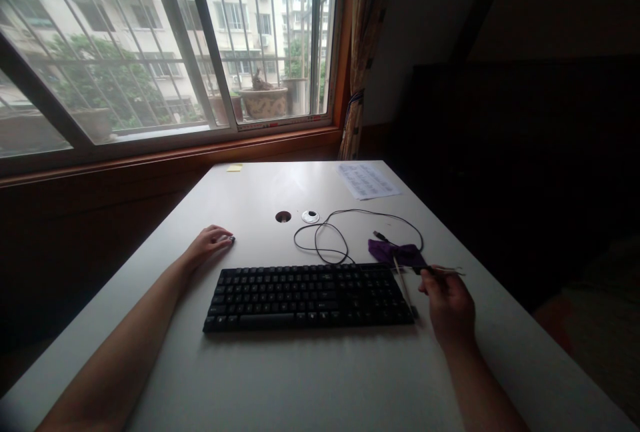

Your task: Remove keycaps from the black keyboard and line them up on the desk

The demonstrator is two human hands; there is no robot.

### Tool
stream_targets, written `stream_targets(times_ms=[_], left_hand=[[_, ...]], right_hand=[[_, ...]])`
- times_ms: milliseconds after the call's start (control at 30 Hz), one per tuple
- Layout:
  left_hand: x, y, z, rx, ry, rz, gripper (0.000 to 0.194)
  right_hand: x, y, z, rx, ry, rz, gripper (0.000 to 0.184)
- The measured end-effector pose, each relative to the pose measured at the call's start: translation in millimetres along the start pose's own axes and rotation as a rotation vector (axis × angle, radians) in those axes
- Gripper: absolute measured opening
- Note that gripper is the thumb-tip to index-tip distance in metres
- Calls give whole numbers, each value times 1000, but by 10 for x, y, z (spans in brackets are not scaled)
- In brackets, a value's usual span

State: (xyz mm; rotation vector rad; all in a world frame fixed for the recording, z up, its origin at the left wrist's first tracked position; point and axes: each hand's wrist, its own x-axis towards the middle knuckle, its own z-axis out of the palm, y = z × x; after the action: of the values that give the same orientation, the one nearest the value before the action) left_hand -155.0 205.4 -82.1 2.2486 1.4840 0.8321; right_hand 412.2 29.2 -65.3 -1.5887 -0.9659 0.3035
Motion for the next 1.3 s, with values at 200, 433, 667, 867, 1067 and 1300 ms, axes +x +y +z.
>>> stream_targets(times_ms=[200,433,667,867,1067,1300], left_hand=[[4,-8,13,15,1,0,35],[5,-1,17,17,11,1,33],[-27,52,11,-8,52,-14,40],[-138,173,-10,-113,137,-43,41],[-454,551,-83,-156,274,-48,32],[-684,1355,10,-181,48,120,24]], right_hand=[[14,45,4,22,9,3,35],[-5,0,-11,-16,-1,7,33],[7,23,10,9,0,13,37],[24,-56,29,95,-14,23,46],[-128,-390,294,208,-314,88,58],[-565,-830,1033,268,-741,177,30]])
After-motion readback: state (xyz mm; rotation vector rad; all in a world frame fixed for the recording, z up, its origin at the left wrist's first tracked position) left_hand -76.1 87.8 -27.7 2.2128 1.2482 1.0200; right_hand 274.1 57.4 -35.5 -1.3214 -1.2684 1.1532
